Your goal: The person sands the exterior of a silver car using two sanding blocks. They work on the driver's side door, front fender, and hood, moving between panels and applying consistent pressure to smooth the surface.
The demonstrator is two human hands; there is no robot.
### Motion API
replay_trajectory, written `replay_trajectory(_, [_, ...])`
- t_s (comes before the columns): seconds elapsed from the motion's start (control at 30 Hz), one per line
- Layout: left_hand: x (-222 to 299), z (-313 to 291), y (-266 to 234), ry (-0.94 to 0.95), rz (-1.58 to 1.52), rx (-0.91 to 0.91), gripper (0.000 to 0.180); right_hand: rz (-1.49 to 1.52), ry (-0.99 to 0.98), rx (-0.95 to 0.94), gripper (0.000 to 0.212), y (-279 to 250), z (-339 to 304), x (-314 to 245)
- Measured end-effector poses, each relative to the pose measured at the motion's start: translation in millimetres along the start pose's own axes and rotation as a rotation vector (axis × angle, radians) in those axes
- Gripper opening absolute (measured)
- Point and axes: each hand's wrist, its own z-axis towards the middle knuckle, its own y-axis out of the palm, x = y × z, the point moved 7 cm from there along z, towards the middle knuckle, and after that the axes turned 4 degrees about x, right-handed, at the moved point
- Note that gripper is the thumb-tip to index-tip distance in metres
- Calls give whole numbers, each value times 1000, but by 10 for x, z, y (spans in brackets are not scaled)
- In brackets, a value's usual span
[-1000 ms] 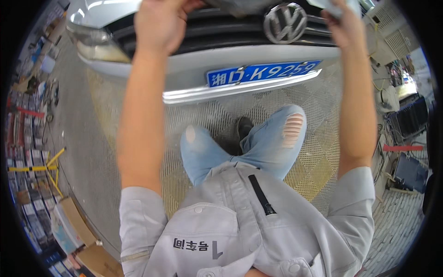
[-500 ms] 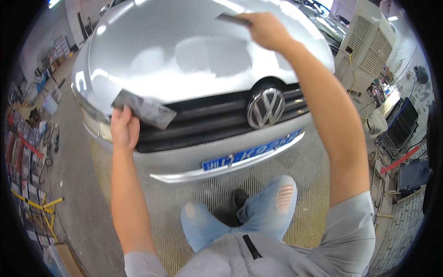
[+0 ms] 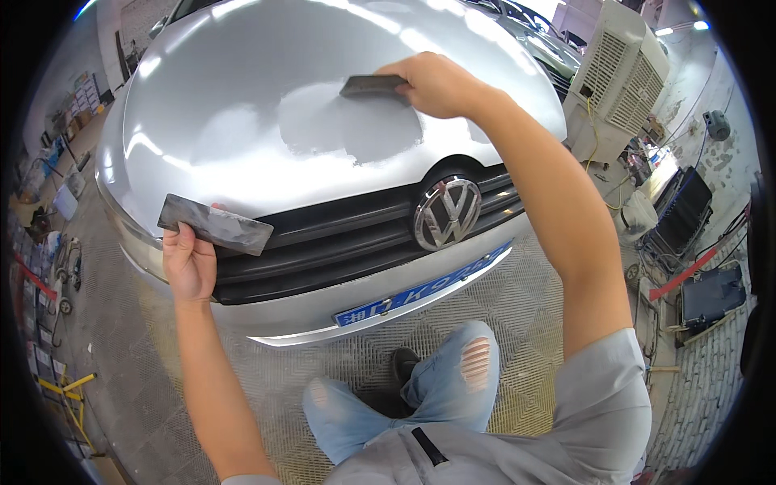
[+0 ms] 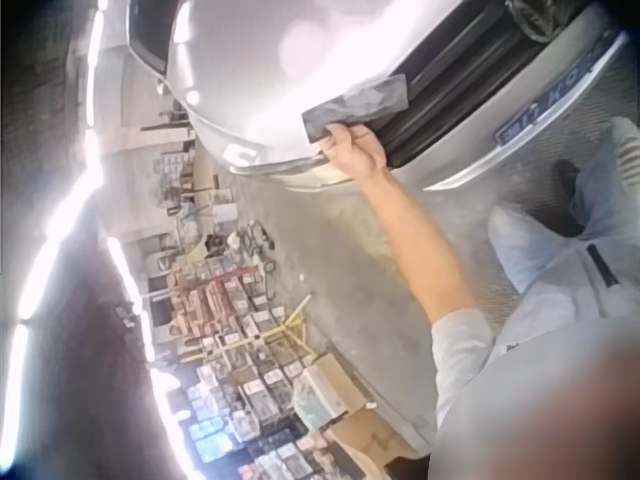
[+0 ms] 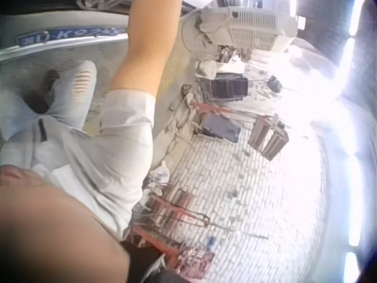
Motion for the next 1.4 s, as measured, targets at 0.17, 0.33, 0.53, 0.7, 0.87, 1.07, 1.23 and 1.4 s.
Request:
replay_trajectory(0.17, [-15,-2,-56,-5,1,83,27,24,-15,-17,40,60,-405,-75])
replay_trajectory(0.33, [0,28,-36,8,19,61,27,8,-52,-92,53,171,-836,-247])
replay_trajectory(0.53, [-147,-100,384,-91,97,243,22,730,406,170,27,5,-1148,-65])
replay_trajectory(0.7, [-832,-323,1199,-305,96,209,21,1601,368,287,23,61,-1047,-398])
replay_trajectory(0.87, [-524,-166,1132,-110,-48,274,19,689,114,-107,23,-10,-1094,-690])
replay_trajectory(1.07, [28,91,320,43,-40,452,21,-17,76,211,22,-280,-449,-214])
replay_trajectory(1.23, [-22,111,184,-1,30,312,22,-35,12,60,31,33,216,-127])
replay_trajectory(1.4, [-11,99,132,-19,78,358,20,22,30,-10,38,124,356,-191])
